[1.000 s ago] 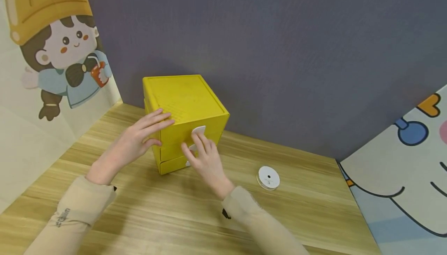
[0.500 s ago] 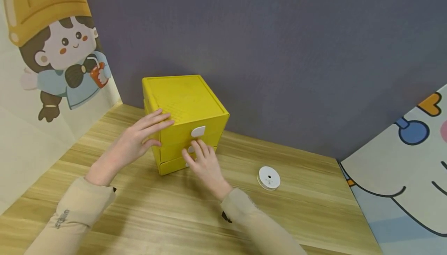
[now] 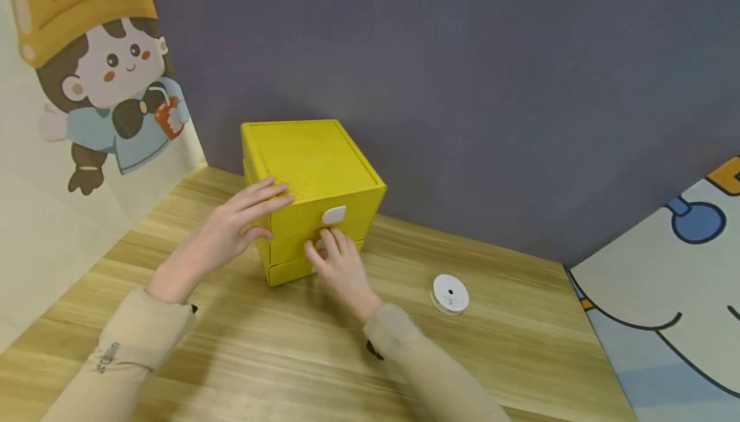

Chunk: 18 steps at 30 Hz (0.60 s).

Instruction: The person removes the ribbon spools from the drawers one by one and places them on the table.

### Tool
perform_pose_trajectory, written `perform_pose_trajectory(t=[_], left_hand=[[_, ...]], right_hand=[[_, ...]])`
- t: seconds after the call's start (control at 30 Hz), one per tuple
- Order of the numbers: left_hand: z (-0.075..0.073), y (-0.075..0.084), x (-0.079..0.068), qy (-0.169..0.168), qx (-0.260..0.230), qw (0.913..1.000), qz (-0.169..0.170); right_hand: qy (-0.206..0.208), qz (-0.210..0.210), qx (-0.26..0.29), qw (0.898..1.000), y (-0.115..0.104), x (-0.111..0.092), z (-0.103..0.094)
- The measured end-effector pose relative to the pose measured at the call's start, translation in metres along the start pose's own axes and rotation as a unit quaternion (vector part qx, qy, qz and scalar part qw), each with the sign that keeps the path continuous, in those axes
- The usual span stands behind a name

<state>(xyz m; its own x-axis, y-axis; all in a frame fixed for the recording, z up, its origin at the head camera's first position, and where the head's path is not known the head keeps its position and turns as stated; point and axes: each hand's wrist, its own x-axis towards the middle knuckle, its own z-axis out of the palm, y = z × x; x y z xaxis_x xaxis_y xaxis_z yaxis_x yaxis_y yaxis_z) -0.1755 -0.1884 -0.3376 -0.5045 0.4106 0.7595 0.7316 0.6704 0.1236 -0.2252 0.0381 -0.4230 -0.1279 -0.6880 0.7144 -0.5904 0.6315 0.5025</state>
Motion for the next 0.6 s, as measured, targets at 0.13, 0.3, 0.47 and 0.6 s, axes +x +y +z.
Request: perform_pose_trajectory(t=[0.13,0.3,0.47,0.6], left_hand=[[0.0001,0.0004,0.0007,0.004,0.002,1.0,0.002],[-0.0022,0.001,0.0023,0.004,0.006,1.0,0.005],[-0.0021,0.0019,0.0028,0.004,0.005,1.0,0.004],[-0.0017,0.0024,0.002,0.004,0.008,1.0,0.002]], right_hand=[[-0.005,-0.001,0.007,1.0,0.0011,0.0014,-0.0007],[-0.005,-0.01,0.007,1.0,0.0029,0.0029,-0.0018],[0.012,-0.022,-0.013,1.0,0.003,0.004,-0.0025],[0.025,-0.026,-0.023,0.999,0.0021,0.0032,-0.0057]])
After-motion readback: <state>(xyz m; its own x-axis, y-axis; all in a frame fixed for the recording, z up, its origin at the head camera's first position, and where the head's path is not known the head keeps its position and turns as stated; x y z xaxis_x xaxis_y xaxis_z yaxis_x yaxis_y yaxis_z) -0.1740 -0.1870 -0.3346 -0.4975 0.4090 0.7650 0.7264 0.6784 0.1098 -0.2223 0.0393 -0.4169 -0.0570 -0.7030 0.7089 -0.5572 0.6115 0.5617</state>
